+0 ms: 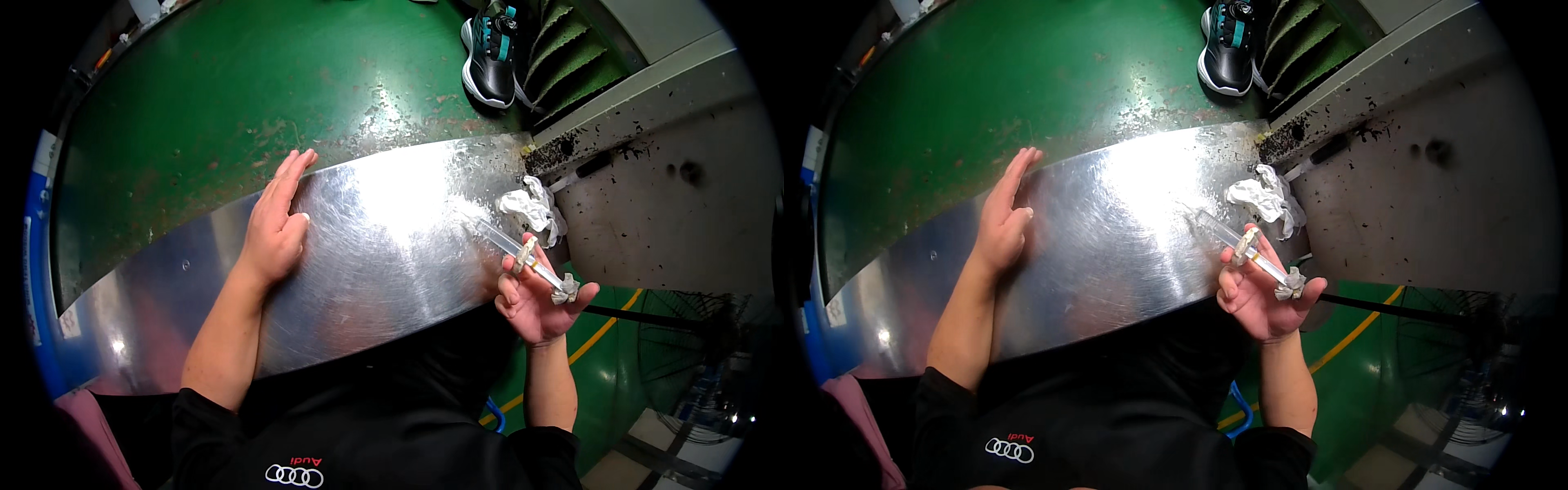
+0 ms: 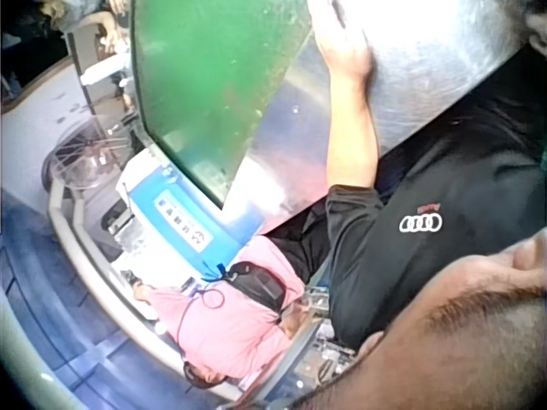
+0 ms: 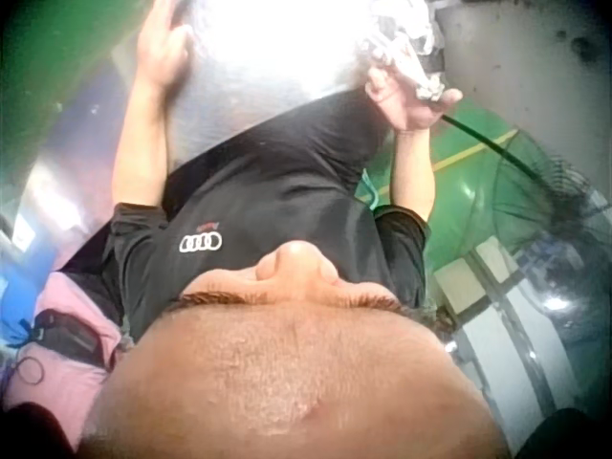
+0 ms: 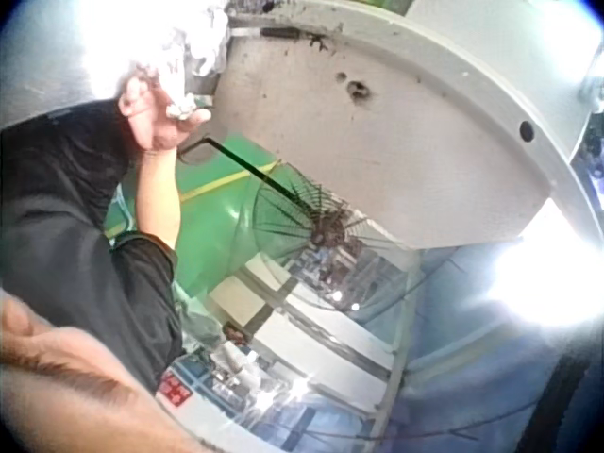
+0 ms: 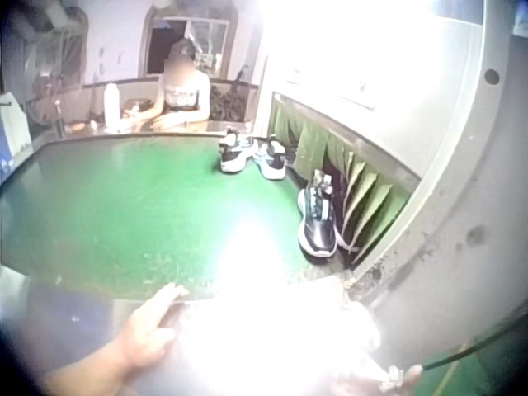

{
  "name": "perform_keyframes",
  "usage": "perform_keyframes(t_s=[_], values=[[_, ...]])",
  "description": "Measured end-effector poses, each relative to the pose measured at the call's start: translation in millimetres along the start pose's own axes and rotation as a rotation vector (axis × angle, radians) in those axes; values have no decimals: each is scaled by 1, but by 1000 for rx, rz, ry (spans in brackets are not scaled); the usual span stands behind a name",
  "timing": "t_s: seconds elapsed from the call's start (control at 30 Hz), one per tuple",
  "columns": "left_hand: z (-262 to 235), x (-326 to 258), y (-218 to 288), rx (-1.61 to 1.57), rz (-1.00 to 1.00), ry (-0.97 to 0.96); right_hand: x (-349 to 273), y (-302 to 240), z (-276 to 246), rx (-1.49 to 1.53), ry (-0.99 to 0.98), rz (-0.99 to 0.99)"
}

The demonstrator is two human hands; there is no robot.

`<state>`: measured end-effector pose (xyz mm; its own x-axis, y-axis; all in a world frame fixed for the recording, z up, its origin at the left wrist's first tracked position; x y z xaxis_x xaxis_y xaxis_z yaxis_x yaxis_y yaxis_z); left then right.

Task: The person fills a syringe with a white liquid from a large plastic bottle by drawing the plunger back, then wipes the tip of the syringe with a cloth and places a cap on the needle. They then set the syringe on the workstation and later pick up a shoe to inspect the sole.

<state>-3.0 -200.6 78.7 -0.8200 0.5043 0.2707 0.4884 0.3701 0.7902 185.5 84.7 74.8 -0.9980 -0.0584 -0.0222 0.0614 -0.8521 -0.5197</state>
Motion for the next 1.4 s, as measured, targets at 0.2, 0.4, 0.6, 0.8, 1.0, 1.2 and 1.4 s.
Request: perform_keyframes(t_s=[0.2, 0.4, 0.6, 0.8, 1.0, 1.2, 1.4], values=[[0, 0, 0, -23, -8, 11, -6, 4, -12, 57, 21, -30], [0, -2, 4, 27, -57, 34, -11, 5, -12, 75, 25, -52], [0, -3, 5, 28, -69, 43, -26, 6, -13, -87, 63, -78], [-2, 0, 5, 51, -36, 0, -32, 3, 12, -883, -47, 122], [-1, -1, 1, 21, -50, 9, -3, 3, 50, -1650, -193, 210], [-3, -3, 2, 62, -32, 36, -6, 5, 65, -1819, -302, 230], [-6, -3, 2, 71, -24, 43, 1, 7, 72, -1791, -286, 207]])
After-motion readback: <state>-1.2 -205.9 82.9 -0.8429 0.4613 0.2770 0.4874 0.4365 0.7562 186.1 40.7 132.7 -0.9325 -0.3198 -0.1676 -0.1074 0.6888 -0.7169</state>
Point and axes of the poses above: each hand's wrist, its own x-axis towards the middle knuckle, its own z-axis out of the palm, y = z × x, the point moved 4 cm from there along x, towards the middle knuckle, and after that the axes turned 2 degrees about y, right-handed, at the moved point
